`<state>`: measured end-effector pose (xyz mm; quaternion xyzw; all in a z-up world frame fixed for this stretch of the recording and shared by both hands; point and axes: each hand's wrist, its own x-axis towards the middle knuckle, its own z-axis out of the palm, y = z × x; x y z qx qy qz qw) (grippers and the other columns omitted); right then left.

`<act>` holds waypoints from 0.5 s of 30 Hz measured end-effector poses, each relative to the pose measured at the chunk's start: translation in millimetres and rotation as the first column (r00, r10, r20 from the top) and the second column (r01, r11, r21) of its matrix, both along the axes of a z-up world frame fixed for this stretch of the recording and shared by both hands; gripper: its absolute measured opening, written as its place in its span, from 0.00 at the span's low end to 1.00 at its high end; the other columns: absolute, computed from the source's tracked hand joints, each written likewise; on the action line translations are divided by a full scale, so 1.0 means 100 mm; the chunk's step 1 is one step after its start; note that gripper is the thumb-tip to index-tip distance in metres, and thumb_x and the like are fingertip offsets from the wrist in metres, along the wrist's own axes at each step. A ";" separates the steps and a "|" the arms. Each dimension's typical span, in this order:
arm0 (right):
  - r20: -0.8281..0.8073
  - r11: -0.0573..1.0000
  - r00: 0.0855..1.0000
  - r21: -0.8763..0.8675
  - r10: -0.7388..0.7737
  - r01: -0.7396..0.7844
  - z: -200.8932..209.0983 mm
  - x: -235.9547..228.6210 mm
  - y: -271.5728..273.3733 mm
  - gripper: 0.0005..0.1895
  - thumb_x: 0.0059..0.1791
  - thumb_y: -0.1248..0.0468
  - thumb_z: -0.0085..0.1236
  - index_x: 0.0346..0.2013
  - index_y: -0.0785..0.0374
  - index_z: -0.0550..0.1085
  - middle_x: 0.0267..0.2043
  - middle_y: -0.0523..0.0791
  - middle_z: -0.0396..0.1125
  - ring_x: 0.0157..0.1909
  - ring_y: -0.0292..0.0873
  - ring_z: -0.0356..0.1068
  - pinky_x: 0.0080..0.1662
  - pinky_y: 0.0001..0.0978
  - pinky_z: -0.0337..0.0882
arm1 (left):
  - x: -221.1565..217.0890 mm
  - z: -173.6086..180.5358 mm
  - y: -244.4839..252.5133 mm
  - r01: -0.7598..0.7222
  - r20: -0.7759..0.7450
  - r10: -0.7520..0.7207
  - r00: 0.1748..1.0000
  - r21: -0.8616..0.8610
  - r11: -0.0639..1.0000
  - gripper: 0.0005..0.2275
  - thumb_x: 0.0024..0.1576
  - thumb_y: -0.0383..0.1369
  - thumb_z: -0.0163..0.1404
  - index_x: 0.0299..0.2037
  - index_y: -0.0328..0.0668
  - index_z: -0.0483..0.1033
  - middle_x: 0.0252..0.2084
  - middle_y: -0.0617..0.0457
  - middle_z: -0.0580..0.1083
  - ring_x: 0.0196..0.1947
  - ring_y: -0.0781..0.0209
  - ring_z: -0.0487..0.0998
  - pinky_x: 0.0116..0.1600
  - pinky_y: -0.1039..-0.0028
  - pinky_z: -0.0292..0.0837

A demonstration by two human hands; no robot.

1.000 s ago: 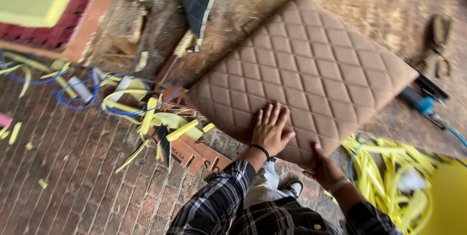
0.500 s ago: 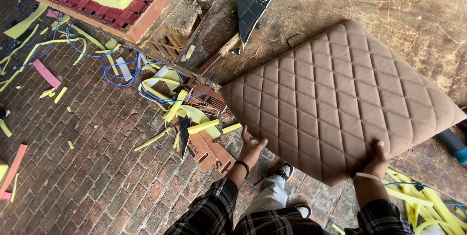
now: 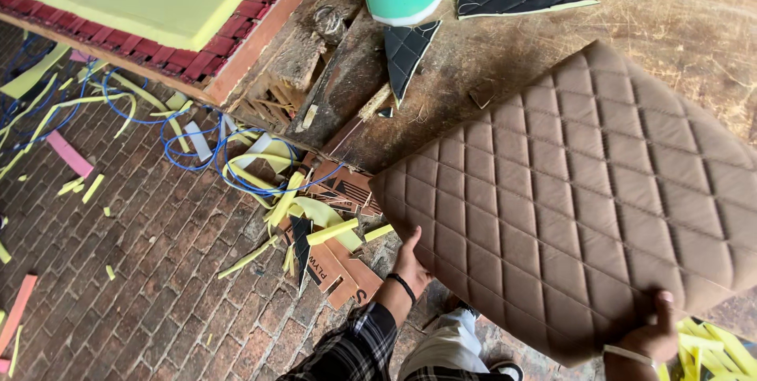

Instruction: The person staples brown quilted fabric onto a foam cushion using a pneumatic staple gun, then positions pink and yellow foam sheets on a wooden frame, and finally places the cushion onto a black quilted base. The person handles foam, fabric, and a staple gun throughout the process.

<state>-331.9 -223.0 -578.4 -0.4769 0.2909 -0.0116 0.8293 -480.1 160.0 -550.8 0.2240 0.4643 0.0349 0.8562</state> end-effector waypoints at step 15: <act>0.141 0.820 0.813 0.201 -0.566 0.536 0.21 -1.90 -1.37 0.21 0.45 0.57 0.66 0.51 0.58 0.77 0.51 0.41 0.74 0.57 0.42 0.72 0.66 0.38 0.70 | 0.25 0.15 -1.26 0.526 0.195 -0.510 0.838 -0.038 0.850 0.32 0.56 0.52 0.53 0.69 0.47 0.64 0.67 0.51 0.70 0.66 0.48 0.69 0.66 0.52 0.64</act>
